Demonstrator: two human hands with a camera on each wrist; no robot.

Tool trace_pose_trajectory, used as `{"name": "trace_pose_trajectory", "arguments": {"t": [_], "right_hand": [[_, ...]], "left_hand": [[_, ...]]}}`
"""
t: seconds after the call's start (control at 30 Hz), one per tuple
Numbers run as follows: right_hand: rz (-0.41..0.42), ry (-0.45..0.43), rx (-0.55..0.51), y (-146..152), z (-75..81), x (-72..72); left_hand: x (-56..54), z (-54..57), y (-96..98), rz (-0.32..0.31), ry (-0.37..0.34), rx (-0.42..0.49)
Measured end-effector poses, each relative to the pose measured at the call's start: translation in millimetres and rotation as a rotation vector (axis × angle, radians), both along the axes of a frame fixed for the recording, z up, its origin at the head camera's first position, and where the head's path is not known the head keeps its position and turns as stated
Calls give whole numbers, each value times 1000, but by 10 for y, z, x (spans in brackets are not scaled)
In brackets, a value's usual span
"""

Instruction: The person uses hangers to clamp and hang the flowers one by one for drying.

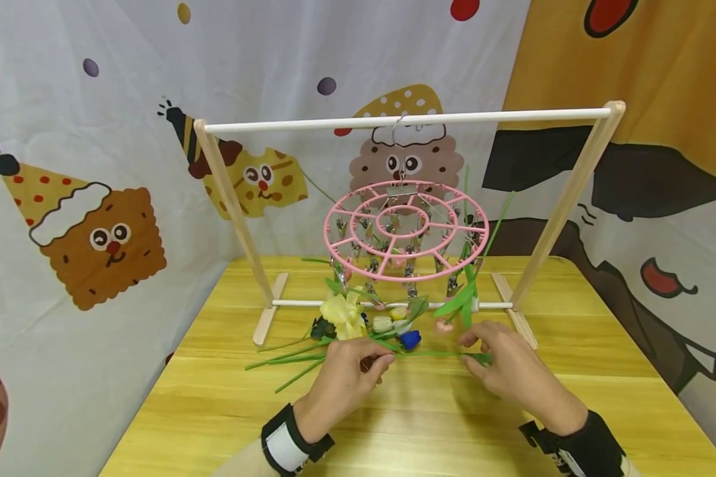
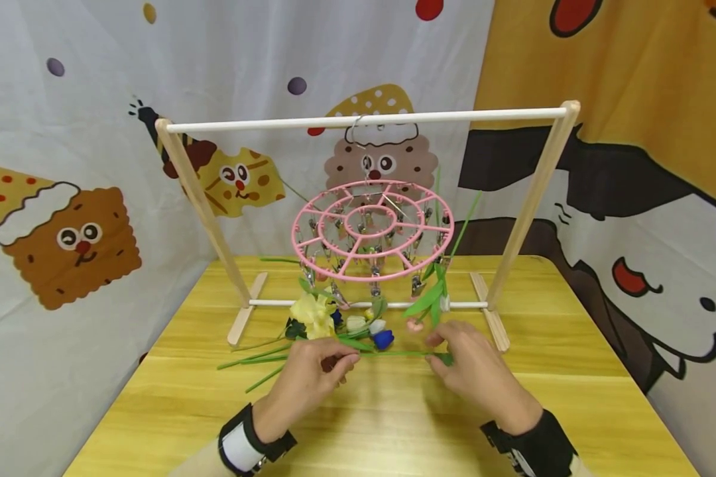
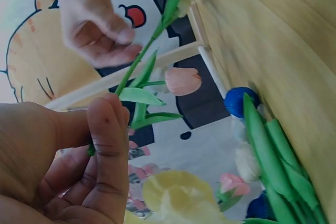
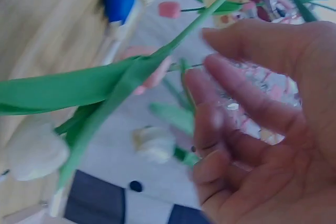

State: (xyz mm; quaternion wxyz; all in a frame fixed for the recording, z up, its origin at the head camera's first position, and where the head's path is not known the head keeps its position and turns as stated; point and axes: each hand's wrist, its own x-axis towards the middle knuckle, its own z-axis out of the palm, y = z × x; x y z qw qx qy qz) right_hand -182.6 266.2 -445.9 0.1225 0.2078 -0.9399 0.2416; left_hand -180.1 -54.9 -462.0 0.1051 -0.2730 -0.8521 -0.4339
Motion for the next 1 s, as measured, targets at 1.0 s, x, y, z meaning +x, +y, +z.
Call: {"name": "trace_pose_trajectory", "arguments": {"t": [1.0], "right_hand": [[186, 546, -203, -6, 235, 5]], "left_hand": [[123, 360, 514, -142, 143, 227]]}}
